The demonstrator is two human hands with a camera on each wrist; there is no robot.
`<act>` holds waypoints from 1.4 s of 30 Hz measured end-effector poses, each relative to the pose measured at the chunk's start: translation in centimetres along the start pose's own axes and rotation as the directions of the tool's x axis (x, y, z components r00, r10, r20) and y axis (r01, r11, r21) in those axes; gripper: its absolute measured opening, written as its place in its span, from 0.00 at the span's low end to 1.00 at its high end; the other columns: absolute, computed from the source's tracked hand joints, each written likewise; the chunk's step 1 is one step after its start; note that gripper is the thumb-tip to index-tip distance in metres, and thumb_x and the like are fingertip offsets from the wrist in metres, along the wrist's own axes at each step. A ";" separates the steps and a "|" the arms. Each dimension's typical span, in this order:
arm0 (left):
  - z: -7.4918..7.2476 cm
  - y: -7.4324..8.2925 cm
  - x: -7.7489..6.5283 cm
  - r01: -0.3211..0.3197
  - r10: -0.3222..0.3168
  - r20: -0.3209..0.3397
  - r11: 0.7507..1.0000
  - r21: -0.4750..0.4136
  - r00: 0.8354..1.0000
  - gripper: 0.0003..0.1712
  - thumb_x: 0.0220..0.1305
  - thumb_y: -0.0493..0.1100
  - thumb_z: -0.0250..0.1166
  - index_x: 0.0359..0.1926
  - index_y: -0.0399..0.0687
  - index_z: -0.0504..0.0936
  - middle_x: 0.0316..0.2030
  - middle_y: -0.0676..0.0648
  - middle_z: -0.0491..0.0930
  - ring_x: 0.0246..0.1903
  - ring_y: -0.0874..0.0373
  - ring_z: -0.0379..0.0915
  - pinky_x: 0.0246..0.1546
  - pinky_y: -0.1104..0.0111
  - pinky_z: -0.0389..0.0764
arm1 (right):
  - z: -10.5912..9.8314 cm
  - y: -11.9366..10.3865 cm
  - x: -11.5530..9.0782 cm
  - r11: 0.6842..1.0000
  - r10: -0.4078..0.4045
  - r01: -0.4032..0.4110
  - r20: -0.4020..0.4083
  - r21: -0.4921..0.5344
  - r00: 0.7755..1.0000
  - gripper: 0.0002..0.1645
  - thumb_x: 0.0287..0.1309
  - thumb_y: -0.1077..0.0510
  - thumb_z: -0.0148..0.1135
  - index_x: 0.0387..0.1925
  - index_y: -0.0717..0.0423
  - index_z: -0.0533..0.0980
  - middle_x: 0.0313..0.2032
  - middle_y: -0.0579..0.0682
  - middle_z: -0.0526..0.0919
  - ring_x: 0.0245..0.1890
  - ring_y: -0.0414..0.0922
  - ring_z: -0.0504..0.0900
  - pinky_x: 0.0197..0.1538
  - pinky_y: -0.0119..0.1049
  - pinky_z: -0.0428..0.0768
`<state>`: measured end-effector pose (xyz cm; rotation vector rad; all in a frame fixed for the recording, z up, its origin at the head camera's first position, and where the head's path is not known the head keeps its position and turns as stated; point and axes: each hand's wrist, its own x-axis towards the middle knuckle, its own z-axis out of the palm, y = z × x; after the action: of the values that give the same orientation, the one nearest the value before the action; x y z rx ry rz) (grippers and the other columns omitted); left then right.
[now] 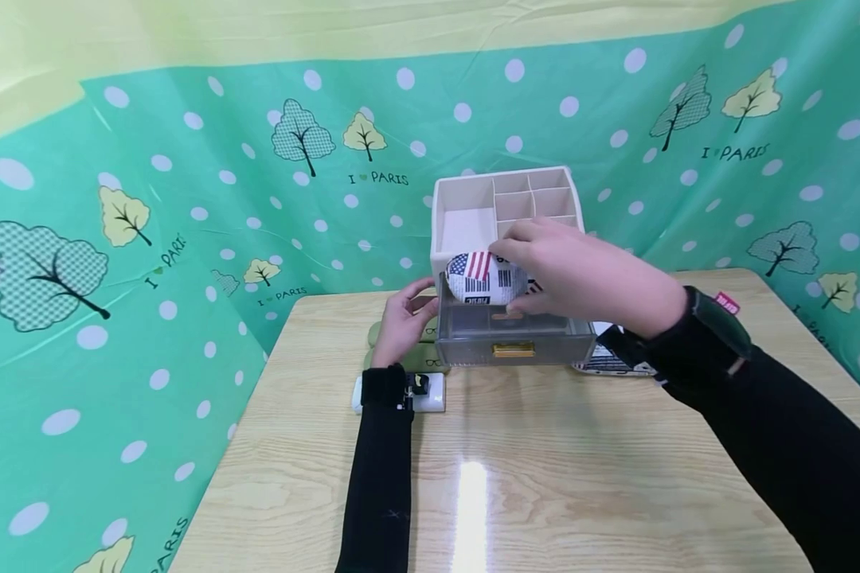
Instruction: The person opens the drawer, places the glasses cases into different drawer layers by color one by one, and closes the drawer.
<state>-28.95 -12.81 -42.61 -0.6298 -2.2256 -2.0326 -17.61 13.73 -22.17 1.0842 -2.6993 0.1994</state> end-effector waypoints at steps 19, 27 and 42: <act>0.0 0.0 -0.1 0.008 -0.008 -0.001 1.000 -0.006 1.000 0.26 0.70 0.36 0.66 0.67 0.42 0.76 0.66 0.45 0.76 0.56 0.47 0.81 0.55 0.63 0.84 | 3.7 1.9 1.0 0.990 0.054 -0.073 0.155 0.119 0.986 0.41 0.49 0.47 0.82 0.61 0.62 0.77 0.47 0.53 0.82 0.40 0.45 0.80 0.42 0.39 0.84; -0.1 -0.1 0.1 0.010 -0.010 0.002 1.000 -0.008 1.000 0.27 0.69 0.36 0.67 0.67 0.41 0.75 0.67 0.44 0.75 0.57 0.46 0.81 0.56 0.63 0.83 | 5.1 2.5 1.1 0.986 0.027 -0.054 0.162 0.159 0.986 0.39 0.50 0.48 0.82 0.58 0.64 0.78 0.47 0.54 0.84 0.42 0.45 0.82 0.46 0.42 0.84; -0.1 -0.1 0.1 -0.006 0.006 0.009 1.000 -0.011 1.000 0.26 0.69 0.35 0.66 0.67 0.41 0.76 0.65 0.43 0.76 0.56 0.46 0.81 0.54 0.63 0.84 | 6.6 1.9 1.3 0.991 0.064 -0.083 0.167 0.106 0.984 0.39 0.50 0.49 0.82 0.59 0.64 0.79 0.46 0.55 0.82 0.44 0.47 0.80 0.49 0.45 0.84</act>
<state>-29.07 -12.93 -42.67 -0.6472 -2.2159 -2.0452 -20.86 12.86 -28.28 1.0759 -2.9089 0.2898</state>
